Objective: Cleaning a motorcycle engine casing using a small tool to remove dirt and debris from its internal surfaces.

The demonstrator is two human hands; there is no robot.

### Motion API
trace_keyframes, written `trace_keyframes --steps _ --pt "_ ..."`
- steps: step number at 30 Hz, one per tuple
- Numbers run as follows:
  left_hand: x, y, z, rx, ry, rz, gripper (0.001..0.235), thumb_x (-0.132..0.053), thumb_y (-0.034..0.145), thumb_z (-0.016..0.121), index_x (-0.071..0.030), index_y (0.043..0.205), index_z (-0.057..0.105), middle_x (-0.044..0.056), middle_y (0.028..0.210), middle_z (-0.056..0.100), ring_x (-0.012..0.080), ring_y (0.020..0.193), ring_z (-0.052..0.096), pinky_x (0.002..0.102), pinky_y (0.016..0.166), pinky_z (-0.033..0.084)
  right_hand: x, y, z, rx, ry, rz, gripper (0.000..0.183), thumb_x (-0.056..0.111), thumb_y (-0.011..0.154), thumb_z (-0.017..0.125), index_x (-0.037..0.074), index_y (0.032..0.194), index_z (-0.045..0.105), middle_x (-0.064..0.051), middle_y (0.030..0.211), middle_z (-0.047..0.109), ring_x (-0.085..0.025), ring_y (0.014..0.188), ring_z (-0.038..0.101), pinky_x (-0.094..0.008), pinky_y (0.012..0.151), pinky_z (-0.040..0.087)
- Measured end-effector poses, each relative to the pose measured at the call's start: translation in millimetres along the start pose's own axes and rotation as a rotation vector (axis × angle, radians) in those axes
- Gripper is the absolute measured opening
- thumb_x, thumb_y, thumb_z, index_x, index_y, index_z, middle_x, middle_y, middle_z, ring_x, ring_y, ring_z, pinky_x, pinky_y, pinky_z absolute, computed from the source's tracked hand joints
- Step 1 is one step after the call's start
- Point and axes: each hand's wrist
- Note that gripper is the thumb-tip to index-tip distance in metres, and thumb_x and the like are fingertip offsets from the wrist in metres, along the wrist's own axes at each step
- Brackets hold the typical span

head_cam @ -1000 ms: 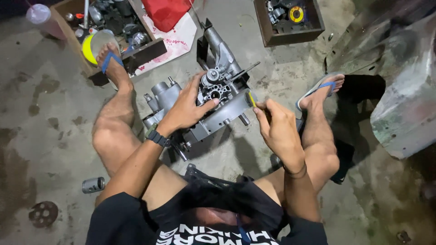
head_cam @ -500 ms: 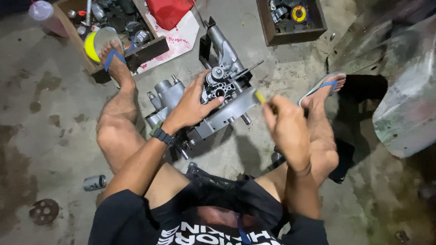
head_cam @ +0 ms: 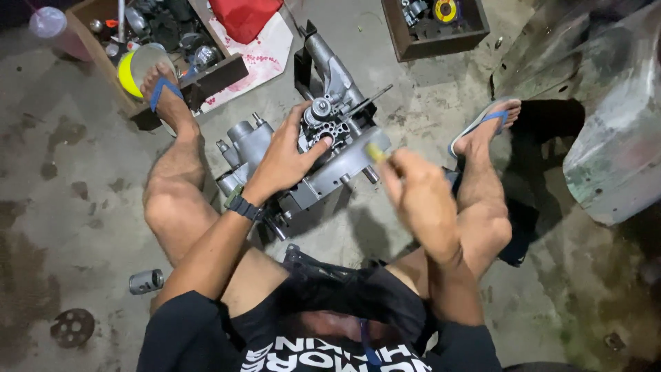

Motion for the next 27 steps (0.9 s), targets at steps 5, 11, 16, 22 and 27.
trace_keyframes --steps 5,11,16,22,27 --pt "0 4 0 -0.009 0.01 0.001 0.068 -0.038 0.091 0.071 -0.011 0.146 0.043 0.023 0.137 0.059 0.0467 0.13 0.054 0.062 0.107 0.038 8 1 1 -0.075 0.014 -0.055 0.016 0.028 0.101 0.064 0.014 0.094 0.067 -0.011 0.083 0.074 -0.036 0.086 0.074 -0.051 0.069 0.058" --pt "-1 0 1 -0.016 0.011 -0.019 0.067 -0.038 0.092 0.071 -0.011 0.146 0.043 0.024 0.137 0.058 0.0477 0.131 0.053 0.063 0.107 0.038 -4 11 0 -0.044 0.03 -0.003 0.016 0.026 0.102 0.062 0.012 0.097 0.067 -0.017 0.087 0.074 -0.042 0.087 0.072 -0.057 0.072 0.057" --pt "2 2 1 -0.029 0.012 -0.005 0.066 -0.038 0.091 0.072 -0.012 0.146 0.044 0.023 0.135 0.06 0.0464 0.131 0.054 0.062 0.108 0.038 8 0 5 -0.017 0.004 -0.084 0.016 0.03 0.099 0.065 0.015 0.096 0.066 -0.013 0.085 0.074 -0.038 0.085 0.073 -0.054 0.07 0.058" --pt "-1 1 0 -0.047 0.008 0.008 0.063 -0.036 0.092 0.071 -0.009 0.144 0.047 0.025 0.134 0.06 0.0465 0.129 0.056 0.06 0.109 0.039 -3 12 2 -0.102 0.033 -0.063 0.018 0.026 0.103 0.064 0.009 0.098 0.066 -0.018 0.083 0.072 -0.043 0.083 0.071 -0.054 0.068 0.056" --pt "-3 -1 0 -0.044 0.002 -0.01 0.063 -0.035 0.091 0.071 -0.009 0.144 0.047 0.025 0.132 0.061 0.0464 0.129 0.056 0.06 0.11 0.039 2 4 -3 -0.003 0.09 -0.084 0.014 0.025 0.096 0.069 0.011 0.094 0.069 -0.018 0.08 0.073 -0.042 0.083 0.072 -0.052 0.068 0.056"
Point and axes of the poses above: each hand's wrist, its own y-axis towards the middle knuckle, its own z-axis out of the palm, x = y × z
